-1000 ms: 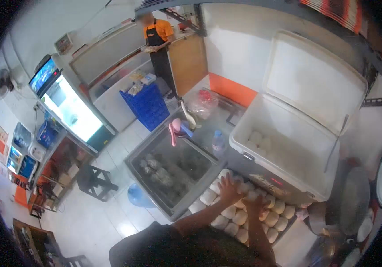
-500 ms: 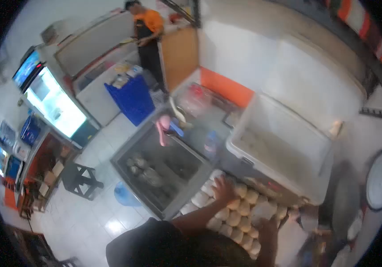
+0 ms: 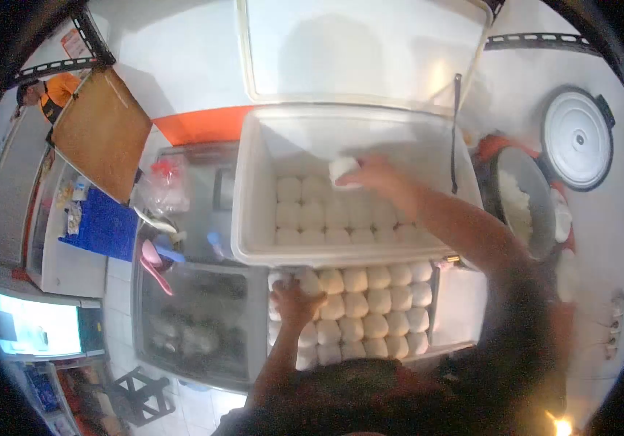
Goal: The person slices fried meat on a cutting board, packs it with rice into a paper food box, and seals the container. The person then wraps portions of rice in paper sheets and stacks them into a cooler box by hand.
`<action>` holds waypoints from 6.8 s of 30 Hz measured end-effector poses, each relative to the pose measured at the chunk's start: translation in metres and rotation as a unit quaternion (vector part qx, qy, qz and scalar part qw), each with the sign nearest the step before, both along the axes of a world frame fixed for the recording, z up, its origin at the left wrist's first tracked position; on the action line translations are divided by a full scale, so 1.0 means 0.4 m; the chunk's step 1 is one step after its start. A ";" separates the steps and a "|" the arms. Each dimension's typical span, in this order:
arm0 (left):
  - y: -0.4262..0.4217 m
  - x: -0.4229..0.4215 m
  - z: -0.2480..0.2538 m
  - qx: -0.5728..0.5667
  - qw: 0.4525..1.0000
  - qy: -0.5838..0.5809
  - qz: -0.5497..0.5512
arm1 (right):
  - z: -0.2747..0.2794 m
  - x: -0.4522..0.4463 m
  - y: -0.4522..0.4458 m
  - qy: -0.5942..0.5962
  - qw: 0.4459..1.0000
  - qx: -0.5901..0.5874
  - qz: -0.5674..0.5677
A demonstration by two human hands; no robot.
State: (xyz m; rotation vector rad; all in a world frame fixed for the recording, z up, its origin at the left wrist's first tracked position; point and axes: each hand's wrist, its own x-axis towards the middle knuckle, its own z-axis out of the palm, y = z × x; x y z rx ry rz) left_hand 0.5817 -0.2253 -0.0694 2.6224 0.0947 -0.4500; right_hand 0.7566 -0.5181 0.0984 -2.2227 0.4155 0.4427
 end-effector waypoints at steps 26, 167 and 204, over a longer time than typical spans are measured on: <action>-0.133 0.265 0.695 -0.588 0.751 0.283 -0.102 | -0.033 -0.046 -0.262 -0.235 0.918 0.314 -0.050; 0.294 0.246 0.563 -0.597 0.791 0.126 0.044 | -0.097 0.051 0.167 0.077 0.944 -0.093 0.306; -0.563 0.367 0.190 0.229 0.785 0.101 -0.567 | -0.112 -0.961 -0.164 -0.191 0.797 0.369 -0.438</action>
